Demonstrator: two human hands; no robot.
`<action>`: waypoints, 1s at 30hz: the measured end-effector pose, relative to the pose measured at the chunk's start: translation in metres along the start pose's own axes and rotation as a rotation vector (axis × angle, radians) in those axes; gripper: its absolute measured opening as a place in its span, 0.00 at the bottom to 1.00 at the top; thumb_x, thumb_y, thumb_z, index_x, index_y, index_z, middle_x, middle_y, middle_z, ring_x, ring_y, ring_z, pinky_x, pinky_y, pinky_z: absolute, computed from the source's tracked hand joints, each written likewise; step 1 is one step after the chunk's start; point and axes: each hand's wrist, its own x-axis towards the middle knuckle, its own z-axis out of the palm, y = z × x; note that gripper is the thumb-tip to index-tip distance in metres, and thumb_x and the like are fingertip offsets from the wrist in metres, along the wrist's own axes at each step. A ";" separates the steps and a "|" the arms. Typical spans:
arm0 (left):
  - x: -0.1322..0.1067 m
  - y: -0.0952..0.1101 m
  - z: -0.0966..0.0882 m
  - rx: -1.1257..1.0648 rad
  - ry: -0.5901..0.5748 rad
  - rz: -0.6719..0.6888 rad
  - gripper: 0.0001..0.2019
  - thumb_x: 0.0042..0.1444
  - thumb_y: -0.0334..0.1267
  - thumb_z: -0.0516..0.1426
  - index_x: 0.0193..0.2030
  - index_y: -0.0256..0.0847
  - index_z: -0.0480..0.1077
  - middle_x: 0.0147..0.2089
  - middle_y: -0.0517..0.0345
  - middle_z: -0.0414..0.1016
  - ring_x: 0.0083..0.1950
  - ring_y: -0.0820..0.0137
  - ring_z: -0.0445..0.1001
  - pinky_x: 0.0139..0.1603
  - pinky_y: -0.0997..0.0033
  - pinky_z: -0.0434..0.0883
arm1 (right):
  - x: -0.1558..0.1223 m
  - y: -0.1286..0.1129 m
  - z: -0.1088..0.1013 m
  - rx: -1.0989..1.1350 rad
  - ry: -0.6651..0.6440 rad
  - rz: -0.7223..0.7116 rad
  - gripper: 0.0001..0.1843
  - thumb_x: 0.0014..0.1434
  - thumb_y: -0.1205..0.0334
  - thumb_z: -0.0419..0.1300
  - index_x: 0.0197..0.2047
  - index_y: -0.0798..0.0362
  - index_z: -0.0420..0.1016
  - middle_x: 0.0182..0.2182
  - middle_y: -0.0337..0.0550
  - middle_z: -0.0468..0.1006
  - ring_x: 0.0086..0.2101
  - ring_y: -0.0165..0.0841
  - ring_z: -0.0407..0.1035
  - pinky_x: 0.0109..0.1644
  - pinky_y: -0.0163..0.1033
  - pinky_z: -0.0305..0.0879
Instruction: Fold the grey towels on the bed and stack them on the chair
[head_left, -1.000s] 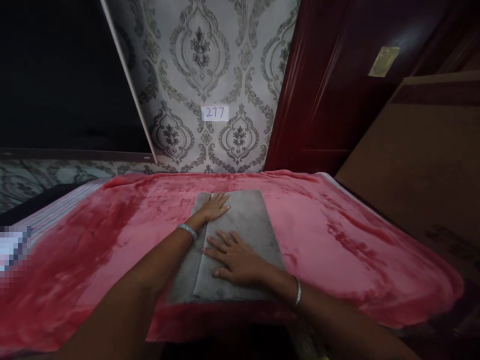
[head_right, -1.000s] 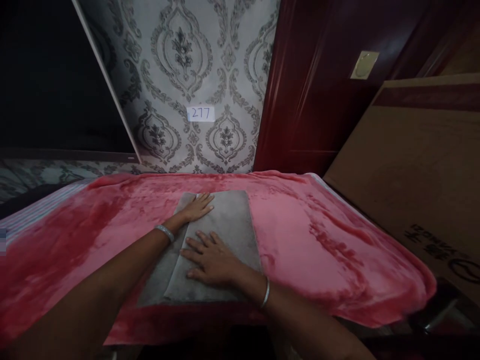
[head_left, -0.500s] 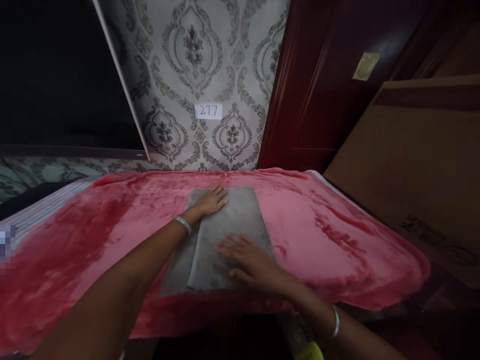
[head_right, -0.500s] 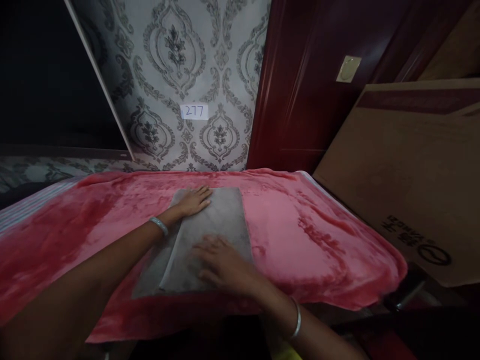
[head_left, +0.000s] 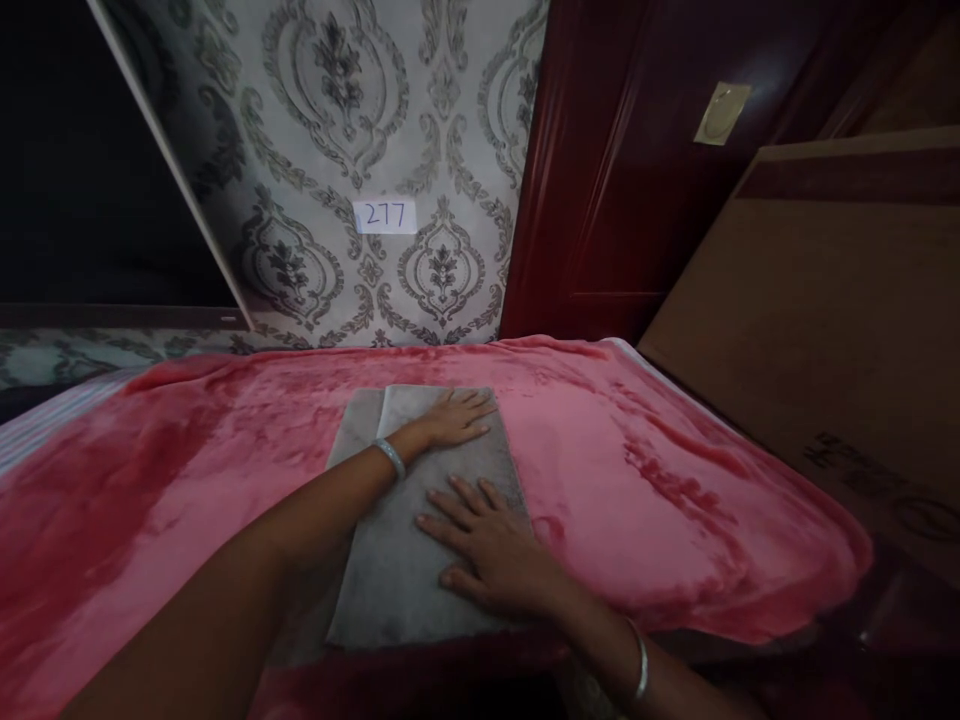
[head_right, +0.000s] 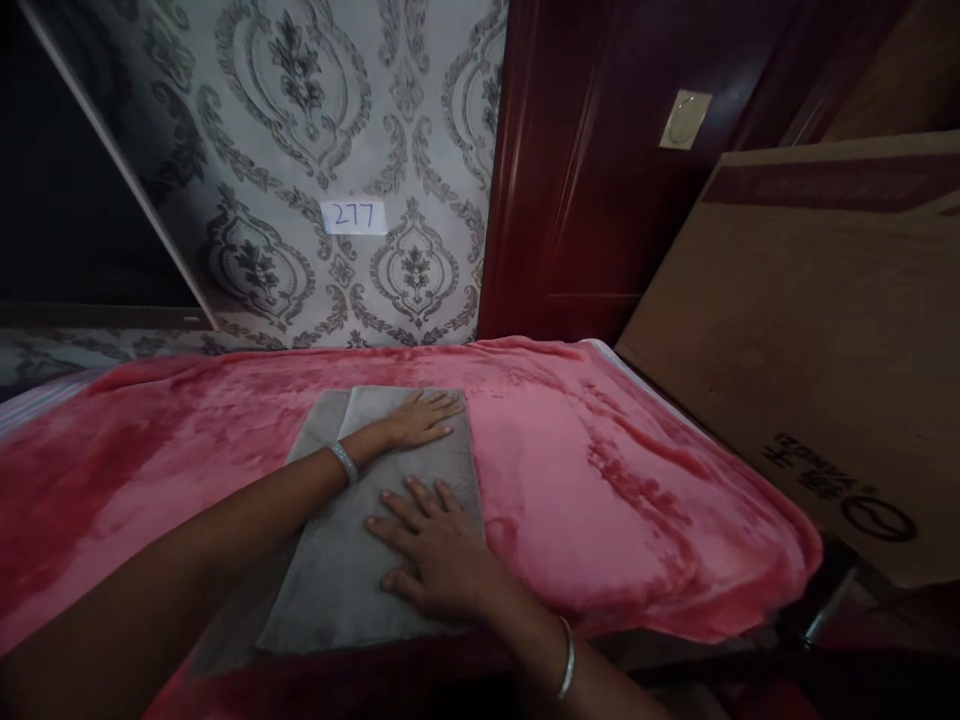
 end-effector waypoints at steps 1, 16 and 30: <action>-0.001 -0.001 0.001 -0.006 0.006 0.007 0.31 0.71 0.55 0.44 0.77 0.52 0.52 0.80 0.51 0.46 0.80 0.55 0.43 0.77 0.39 0.35 | -0.002 -0.001 0.000 0.017 -0.013 -0.011 0.37 0.70 0.40 0.54 0.77 0.34 0.49 0.77 0.35 0.42 0.75 0.44 0.27 0.76 0.64 0.26; -0.015 -0.028 -0.018 -0.306 0.130 0.051 0.29 0.71 0.51 0.44 0.72 0.41 0.63 0.75 0.47 0.61 0.75 0.62 0.59 0.77 0.56 0.51 | 0.011 -0.024 -0.027 0.146 -0.093 -0.132 0.36 0.71 0.41 0.55 0.76 0.39 0.53 0.76 0.43 0.47 0.75 0.45 0.35 0.77 0.61 0.28; -0.068 -0.081 0.001 -0.061 0.099 -0.218 0.32 0.70 0.59 0.44 0.77 0.52 0.53 0.79 0.48 0.50 0.79 0.53 0.50 0.76 0.42 0.48 | 0.033 -0.055 0.005 0.049 -0.099 -0.363 0.37 0.73 0.42 0.53 0.78 0.38 0.45 0.76 0.38 0.47 0.75 0.39 0.35 0.78 0.55 0.30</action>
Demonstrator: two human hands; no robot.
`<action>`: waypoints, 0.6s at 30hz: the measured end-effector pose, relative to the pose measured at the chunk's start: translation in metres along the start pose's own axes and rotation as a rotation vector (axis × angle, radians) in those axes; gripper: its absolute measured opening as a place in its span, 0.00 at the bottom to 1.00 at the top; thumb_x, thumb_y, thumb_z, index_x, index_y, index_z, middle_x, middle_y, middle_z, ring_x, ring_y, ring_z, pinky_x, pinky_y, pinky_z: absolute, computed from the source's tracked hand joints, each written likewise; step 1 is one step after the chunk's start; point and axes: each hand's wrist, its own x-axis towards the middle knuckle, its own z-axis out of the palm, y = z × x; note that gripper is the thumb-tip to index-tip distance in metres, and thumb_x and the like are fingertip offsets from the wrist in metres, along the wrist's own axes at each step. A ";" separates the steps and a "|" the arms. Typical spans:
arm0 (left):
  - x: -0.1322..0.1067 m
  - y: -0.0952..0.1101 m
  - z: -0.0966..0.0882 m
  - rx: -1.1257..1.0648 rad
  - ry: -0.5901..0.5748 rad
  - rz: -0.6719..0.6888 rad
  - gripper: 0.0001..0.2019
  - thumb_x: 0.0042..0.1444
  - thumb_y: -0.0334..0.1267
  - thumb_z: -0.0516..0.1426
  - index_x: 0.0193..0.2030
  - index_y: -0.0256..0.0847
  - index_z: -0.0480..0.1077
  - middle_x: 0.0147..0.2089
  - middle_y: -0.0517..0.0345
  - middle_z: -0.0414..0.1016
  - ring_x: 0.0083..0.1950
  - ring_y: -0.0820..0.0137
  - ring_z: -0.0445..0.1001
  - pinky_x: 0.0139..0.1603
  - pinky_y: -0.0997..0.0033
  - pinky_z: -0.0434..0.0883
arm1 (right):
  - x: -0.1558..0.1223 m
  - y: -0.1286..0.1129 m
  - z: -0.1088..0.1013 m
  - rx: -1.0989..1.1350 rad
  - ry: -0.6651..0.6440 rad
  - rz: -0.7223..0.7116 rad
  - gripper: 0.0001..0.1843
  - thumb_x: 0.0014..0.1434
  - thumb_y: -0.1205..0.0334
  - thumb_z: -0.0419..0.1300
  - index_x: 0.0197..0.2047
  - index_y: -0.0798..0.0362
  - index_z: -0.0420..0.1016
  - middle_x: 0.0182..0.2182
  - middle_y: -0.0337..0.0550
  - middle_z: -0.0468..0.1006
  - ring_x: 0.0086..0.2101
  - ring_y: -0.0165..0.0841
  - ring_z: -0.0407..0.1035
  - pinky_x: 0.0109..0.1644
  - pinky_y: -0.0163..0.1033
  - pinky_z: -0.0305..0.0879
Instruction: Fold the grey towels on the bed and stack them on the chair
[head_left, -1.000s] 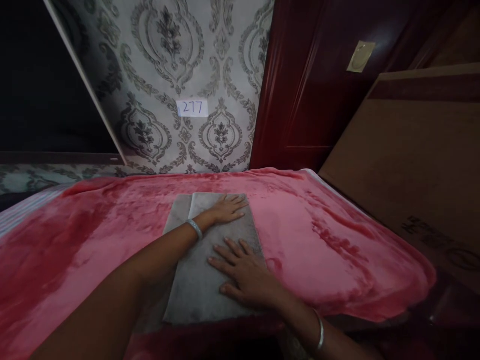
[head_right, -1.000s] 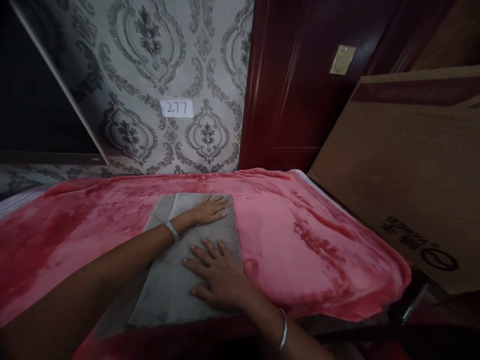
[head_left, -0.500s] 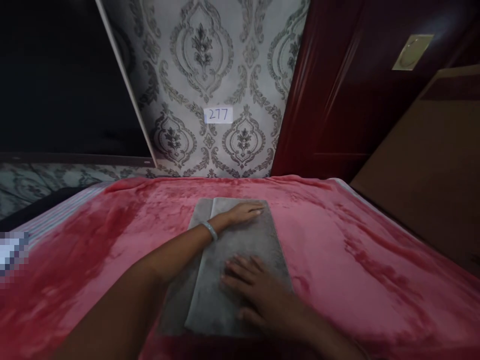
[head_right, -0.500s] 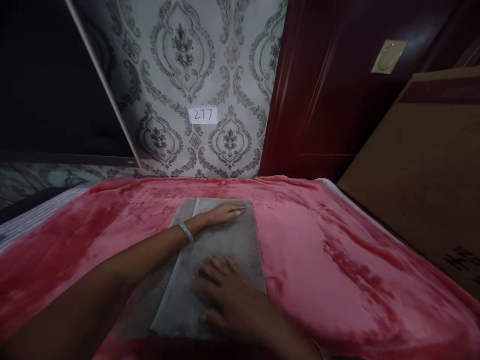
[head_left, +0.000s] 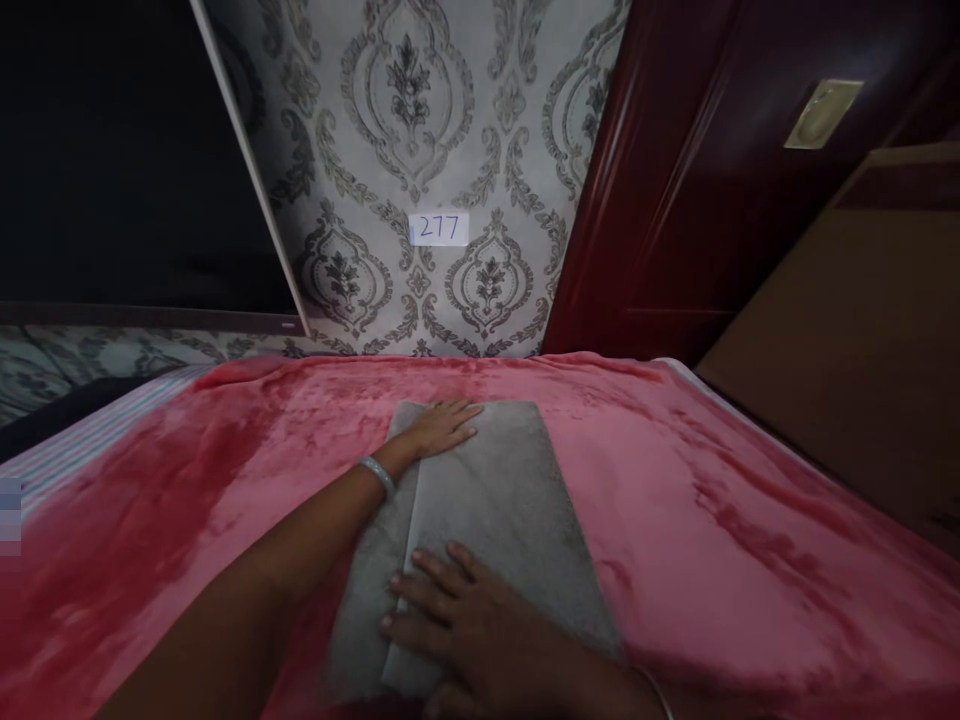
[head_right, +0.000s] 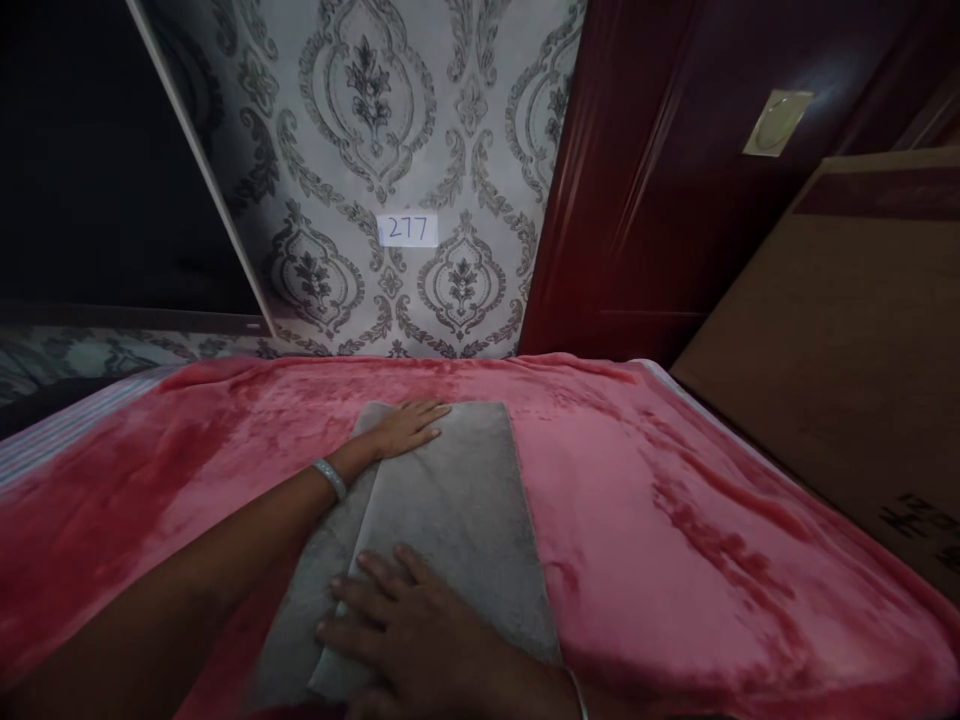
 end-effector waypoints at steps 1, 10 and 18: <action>0.001 0.000 0.000 -0.004 0.005 0.002 0.32 0.70 0.59 0.44 0.77 0.52 0.53 0.79 0.48 0.50 0.79 0.53 0.50 0.76 0.42 0.48 | -0.002 -0.003 0.005 -0.009 -0.003 -0.006 0.38 0.72 0.43 0.54 0.78 0.39 0.44 0.76 0.38 0.47 0.75 0.38 0.35 0.78 0.54 0.30; -0.014 0.026 -0.020 0.122 0.053 0.008 0.30 0.70 0.52 0.46 0.75 0.44 0.57 0.79 0.43 0.50 0.79 0.53 0.49 0.77 0.37 0.41 | -0.027 -0.028 0.057 -0.181 0.128 0.110 0.43 0.67 0.64 0.59 0.79 0.46 0.44 0.76 0.44 0.48 0.74 0.37 0.37 0.78 0.55 0.39; -0.147 0.044 -0.028 0.067 0.068 0.295 0.29 0.66 0.31 0.47 0.74 0.48 0.59 0.77 0.53 0.57 0.80 0.62 0.46 0.78 0.49 0.46 | -0.152 0.044 0.031 -0.339 0.727 0.400 0.35 0.72 0.64 0.50 0.78 0.40 0.48 0.71 0.48 0.63 0.69 0.42 0.57 0.70 0.58 0.63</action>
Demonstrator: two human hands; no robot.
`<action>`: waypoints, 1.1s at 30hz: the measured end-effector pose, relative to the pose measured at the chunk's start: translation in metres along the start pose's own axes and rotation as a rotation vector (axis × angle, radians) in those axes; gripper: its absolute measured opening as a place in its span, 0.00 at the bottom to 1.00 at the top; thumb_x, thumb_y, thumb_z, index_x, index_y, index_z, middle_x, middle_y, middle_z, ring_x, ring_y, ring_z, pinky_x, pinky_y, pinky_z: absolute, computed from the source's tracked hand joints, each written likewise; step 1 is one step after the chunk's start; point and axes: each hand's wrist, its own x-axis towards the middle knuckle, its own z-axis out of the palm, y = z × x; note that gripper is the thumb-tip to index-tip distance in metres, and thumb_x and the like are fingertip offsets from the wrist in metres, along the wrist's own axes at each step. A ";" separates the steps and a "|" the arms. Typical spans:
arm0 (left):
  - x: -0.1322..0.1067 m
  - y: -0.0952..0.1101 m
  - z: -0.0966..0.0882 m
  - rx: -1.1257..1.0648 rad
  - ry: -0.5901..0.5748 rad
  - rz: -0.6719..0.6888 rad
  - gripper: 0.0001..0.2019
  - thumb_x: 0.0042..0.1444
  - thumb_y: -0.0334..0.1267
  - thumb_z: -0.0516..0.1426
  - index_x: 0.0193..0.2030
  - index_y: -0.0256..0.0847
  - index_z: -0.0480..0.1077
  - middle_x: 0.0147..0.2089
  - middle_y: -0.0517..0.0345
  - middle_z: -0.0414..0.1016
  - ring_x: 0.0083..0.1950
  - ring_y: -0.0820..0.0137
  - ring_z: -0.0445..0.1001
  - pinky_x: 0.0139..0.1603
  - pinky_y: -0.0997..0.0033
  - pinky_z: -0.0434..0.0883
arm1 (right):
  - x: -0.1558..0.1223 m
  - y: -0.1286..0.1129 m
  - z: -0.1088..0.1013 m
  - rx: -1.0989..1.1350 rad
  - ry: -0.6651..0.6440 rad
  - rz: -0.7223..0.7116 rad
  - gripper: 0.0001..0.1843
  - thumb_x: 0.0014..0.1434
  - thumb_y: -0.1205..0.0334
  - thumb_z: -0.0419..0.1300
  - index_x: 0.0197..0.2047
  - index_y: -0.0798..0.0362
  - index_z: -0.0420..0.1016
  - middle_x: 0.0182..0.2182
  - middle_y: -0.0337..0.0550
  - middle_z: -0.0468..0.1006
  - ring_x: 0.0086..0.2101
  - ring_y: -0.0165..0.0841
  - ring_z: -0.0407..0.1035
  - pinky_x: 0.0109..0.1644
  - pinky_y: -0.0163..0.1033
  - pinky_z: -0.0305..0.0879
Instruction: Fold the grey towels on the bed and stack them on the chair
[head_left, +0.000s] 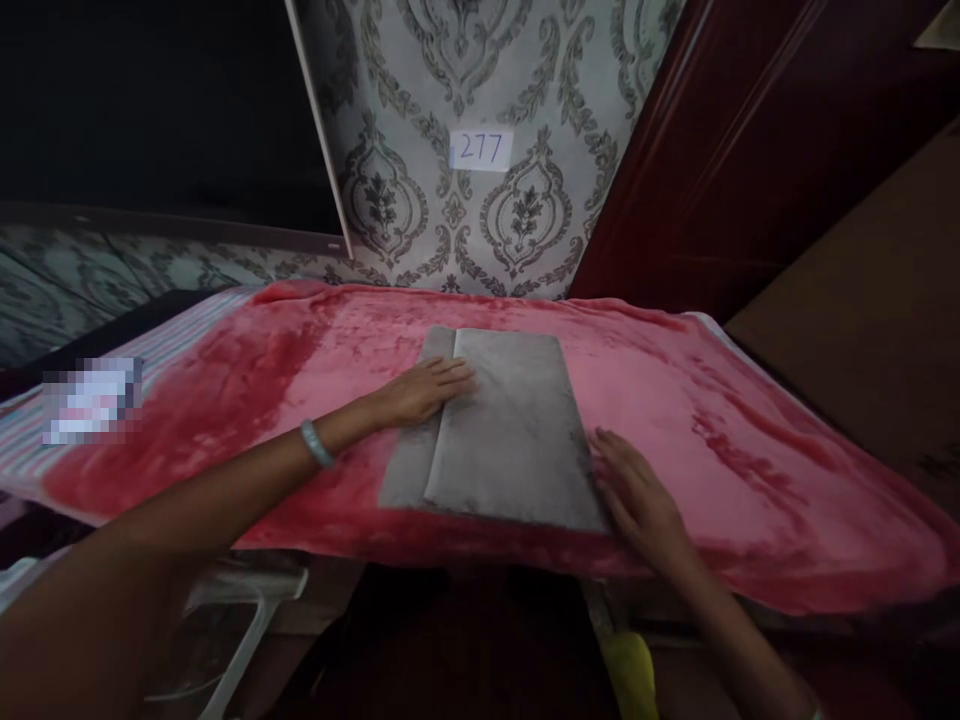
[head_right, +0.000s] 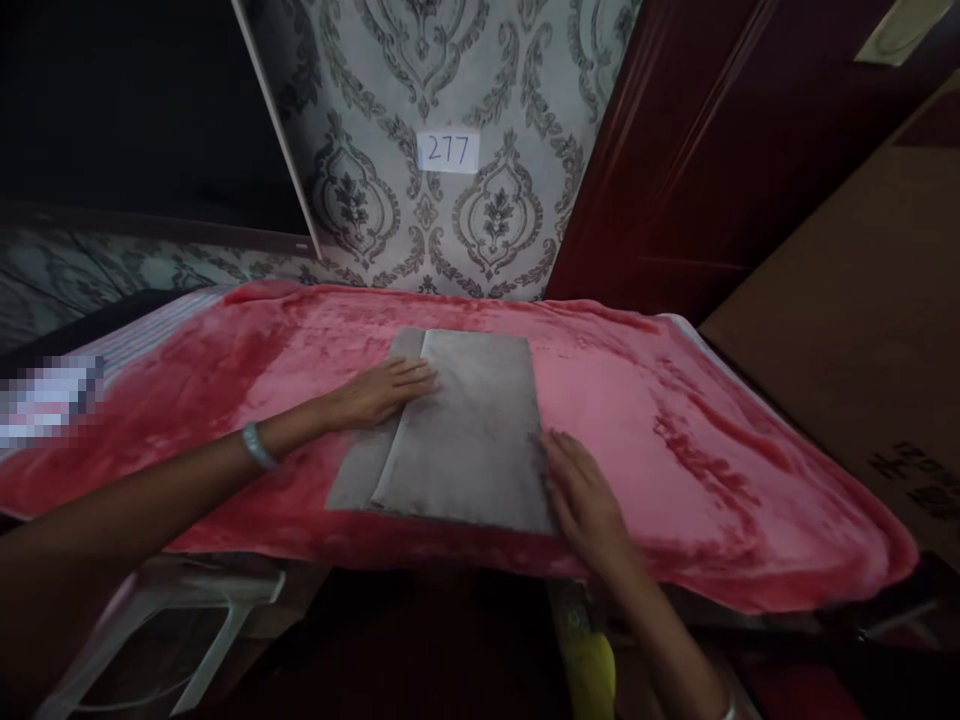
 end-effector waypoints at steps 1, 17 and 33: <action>-0.018 0.005 -0.001 0.004 -0.040 -0.019 0.32 0.63 0.28 0.48 0.74 0.50 0.59 0.78 0.55 0.55 0.80 0.62 0.45 0.78 0.49 0.45 | -0.006 0.015 -0.001 -0.025 0.005 0.036 0.34 0.72 0.62 0.50 0.78 0.40 0.48 0.71 0.49 0.63 0.69 0.43 0.57 0.69 0.58 0.63; -0.084 0.042 0.012 -0.145 -0.049 0.170 0.29 0.65 0.46 0.56 0.73 0.54 0.62 0.76 0.52 0.58 0.79 0.56 0.51 0.77 0.48 0.51 | -0.002 0.026 0.001 0.028 -0.188 -0.128 0.46 0.64 0.75 0.47 0.79 0.35 0.38 0.77 0.47 0.45 0.72 0.42 0.48 0.70 0.58 0.61; -0.021 0.069 -0.098 -0.643 0.411 -0.189 0.24 0.56 0.60 0.63 0.48 0.42 0.81 0.51 0.48 0.83 0.56 0.55 0.80 0.61 0.51 0.75 | 0.110 -0.018 -0.063 0.482 0.209 0.104 0.26 0.63 0.33 0.59 0.45 0.46 0.84 0.48 0.50 0.83 0.57 0.49 0.72 0.64 0.60 0.67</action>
